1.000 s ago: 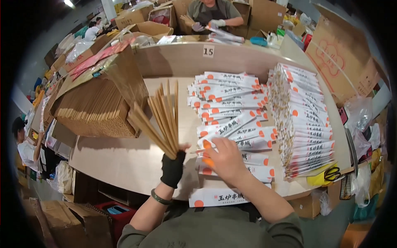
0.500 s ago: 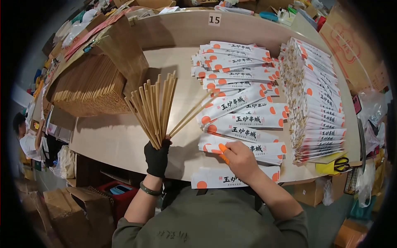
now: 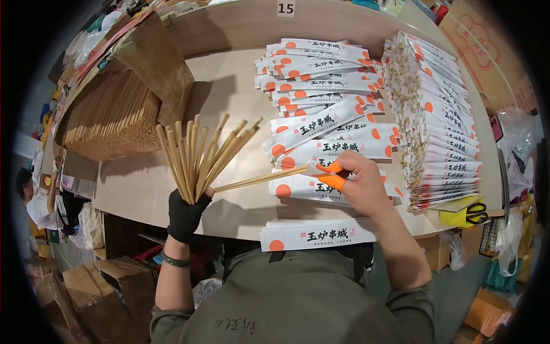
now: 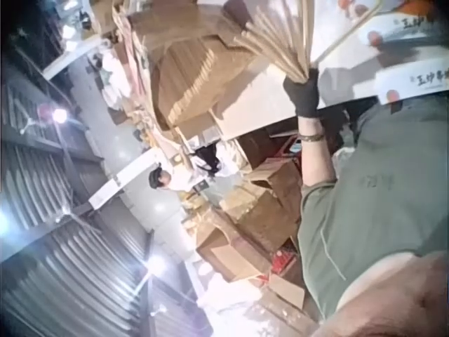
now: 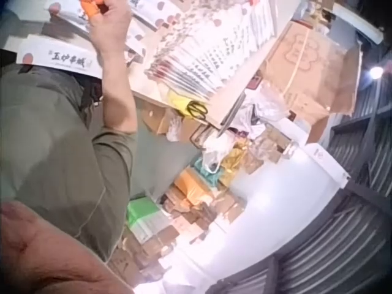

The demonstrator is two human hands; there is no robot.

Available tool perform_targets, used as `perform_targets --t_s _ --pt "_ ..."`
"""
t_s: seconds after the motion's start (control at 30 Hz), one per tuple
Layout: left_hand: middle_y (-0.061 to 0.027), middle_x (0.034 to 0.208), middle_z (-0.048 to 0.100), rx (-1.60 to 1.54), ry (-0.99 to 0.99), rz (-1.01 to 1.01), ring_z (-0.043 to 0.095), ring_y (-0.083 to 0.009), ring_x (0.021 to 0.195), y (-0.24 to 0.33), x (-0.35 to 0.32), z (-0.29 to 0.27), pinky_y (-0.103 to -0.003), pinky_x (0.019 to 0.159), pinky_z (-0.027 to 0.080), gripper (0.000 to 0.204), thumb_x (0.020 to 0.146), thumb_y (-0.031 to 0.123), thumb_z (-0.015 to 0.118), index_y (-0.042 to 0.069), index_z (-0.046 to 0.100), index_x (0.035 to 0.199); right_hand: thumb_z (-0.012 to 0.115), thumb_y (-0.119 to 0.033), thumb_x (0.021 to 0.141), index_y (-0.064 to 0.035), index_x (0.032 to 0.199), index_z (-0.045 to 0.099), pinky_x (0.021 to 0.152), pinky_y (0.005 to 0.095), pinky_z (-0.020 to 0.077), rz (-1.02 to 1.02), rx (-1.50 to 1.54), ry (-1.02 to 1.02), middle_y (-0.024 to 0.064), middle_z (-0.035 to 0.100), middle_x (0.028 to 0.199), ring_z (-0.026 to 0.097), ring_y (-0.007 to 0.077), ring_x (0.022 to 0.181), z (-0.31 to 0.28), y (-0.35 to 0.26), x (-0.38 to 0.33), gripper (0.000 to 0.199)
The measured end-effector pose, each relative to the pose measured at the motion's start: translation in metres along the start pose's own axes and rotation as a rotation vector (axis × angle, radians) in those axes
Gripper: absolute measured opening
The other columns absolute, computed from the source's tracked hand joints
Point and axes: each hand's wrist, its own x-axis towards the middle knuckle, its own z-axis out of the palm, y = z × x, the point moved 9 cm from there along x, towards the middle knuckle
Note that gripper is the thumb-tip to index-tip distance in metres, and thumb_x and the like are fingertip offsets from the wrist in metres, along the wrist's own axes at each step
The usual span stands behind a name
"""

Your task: Packaging thin wooden sticks, likely fan ribs, into white paper sleeves.

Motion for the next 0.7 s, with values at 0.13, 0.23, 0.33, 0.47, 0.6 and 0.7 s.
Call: perform_targets --t_s 0.13,0.23,0.33,0.47,0.6,0.7 --pt "-0.0053 0.080 0.069 0.008 -0.075 0.039 0.064 -0.0123 0.072 0.013 0.006 0.003 -0.029 0.067 0.052 0.022 0.078 0.016 0.075 0.000 0.067 0.091 0.075 -0.006 0.072 0.0010 0.077 0.063 0.058 0.0303 0.0412 -0.440 -0.442 -0.048 0.0060 0.054 0.072 0.051 0.0186 0.065 0.013 -0.032 -0.006 0.015" --pt "-0.0080 0.089 0.070 -0.492 -0.172 0.037 0.065 -0.0148 0.083 0.024 0.007 0.049 -0.028 0.074 0.052 0.022 0.084 0.019 0.071 0.000 0.068 0.095 0.073 -0.011 0.073 -0.0010 0.080 0.064 0.061 0.0349 0.0445 -0.729 -0.629 -0.061 0.0077 0.056 0.077 0.055 0.0252 0.069 0.054 -0.061 -0.015 0.016" --pt "-0.0088 0.108 0.066 -0.797 -0.198 -0.070 0.059 -0.0152 0.101 0.056 0.001 0.105 -0.031 0.093 0.041 0.033 0.094 0.028 0.058 -0.001 0.064 0.109 0.070 -0.015 0.074 -0.0033 0.085 0.063 0.065 0.0384 0.0460 -0.800 -0.717 -0.089 0.0084 0.058 0.082 0.057 0.0282 0.075 0.084 -0.065 -0.011 0.018" --pt "-0.0051 0.095 0.067 -0.401 0.081 -0.018 0.062 -0.0148 0.087 0.002 0.023 0.072 -0.030 0.078 0.049 0.028 0.093 0.025 0.059 0.002 0.065 0.109 0.069 -0.015 0.074 -0.0007 0.090 0.061 0.069 0.0401 0.0445 -0.698 -0.706 -0.007 0.0108 0.057 0.088 0.055 0.0278 0.081 0.062 -0.049 -0.008 0.023" --pt "-0.0091 0.090 0.070 -0.047 0.301 0.031 0.066 -0.0179 0.081 -0.031 0.014 0.049 -0.031 0.073 0.050 0.021 0.089 0.019 0.064 0.005 0.068 0.104 0.069 -0.013 0.074 0.0032 0.089 0.059 0.063 0.0357 0.0428 -0.689 -0.872 -0.205 0.0096 0.054 0.082 0.053 0.0253 0.074 0.090 -0.013 -0.039 0.024" --pt "-0.0116 0.091 0.070 -0.049 0.296 0.082 0.066 -0.0183 0.083 -0.007 0.005 0.048 -0.031 0.073 0.050 0.020 0.088 0.017 0.065 0.005 0.068 0.103 0.069 -0.007 0.074 0.0014 0.085 0.060 0.063 0.0329 0.0444 -0.701 -0.899 -0.179 0.0089 0.054 0.081 0.053 0.0231 0.072 0.090 -0.006 -0.046 0.016"
